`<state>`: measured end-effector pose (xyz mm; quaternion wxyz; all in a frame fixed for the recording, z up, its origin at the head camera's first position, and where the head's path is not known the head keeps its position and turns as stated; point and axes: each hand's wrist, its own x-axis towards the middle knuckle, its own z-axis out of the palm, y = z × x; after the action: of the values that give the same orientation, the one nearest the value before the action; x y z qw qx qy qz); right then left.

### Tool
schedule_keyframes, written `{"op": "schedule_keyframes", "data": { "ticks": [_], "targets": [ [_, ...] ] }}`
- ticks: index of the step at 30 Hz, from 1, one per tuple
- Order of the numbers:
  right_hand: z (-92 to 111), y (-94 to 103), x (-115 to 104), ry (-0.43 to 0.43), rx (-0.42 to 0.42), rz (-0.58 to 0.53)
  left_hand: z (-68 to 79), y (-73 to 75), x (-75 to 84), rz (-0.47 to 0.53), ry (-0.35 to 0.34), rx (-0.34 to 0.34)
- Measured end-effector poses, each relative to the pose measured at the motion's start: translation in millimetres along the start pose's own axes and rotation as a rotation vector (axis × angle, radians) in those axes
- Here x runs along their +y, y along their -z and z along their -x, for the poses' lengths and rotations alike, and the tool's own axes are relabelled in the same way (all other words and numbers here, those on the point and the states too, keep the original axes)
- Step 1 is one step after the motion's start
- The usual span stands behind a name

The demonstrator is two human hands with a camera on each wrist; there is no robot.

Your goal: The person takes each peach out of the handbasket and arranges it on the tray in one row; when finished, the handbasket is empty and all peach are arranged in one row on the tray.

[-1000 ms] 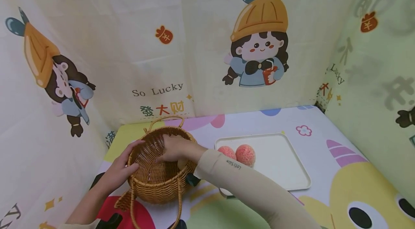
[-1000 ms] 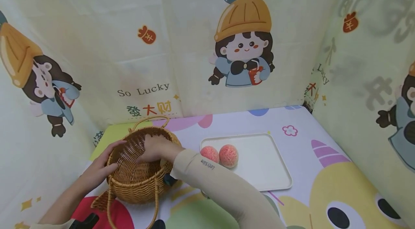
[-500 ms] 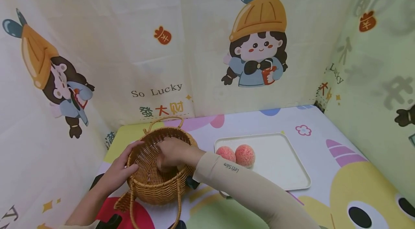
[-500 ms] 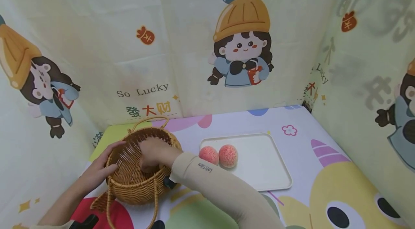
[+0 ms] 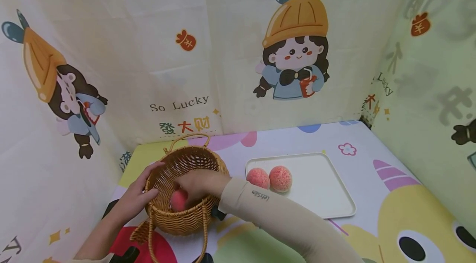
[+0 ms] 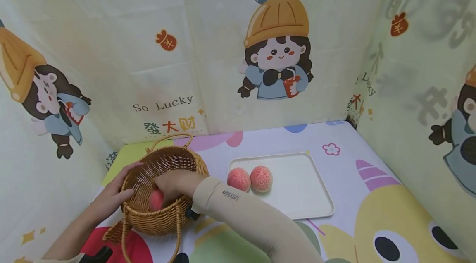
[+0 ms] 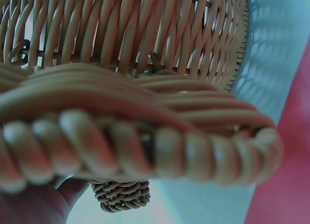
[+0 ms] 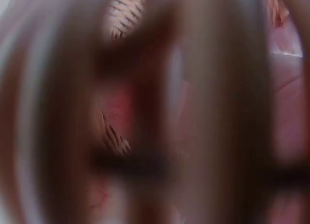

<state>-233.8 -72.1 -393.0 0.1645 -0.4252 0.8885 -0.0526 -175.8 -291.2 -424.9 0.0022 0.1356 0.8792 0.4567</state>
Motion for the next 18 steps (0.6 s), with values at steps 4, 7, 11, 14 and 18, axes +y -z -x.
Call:
{"op": "schedule_keyframes", "data": {
  "ticks": [4,7,11,14,18],
  "targets": [
    [-1.5,-3.9,-3.6,0.000,-0.025,-0.028,0.6,-0.4,-0.6,0.003,-0.011,0.001],
    [-1.6,-4.9,-5.4,0.000,-0.033,-0.036,1.1,-0.6,-1.1,0.007,-0.015,0.002],
    [-1.8,-4.5,-6.1,0.008,-0.012,-0.034,1.4,-0.5,-1.0,0.011,-0.013,0.001],
    [-1.0,-3.0,-5.3,0.028,0.034,-0.028,0.9,-0.3,-0.8,0.005,-0.010,-0.002],
    [1.7,2.4,-3.9,0.066,0.141,0.032,0.3,0.6,0.0,-0.009,-0.004,-0.001]
  ]
}}
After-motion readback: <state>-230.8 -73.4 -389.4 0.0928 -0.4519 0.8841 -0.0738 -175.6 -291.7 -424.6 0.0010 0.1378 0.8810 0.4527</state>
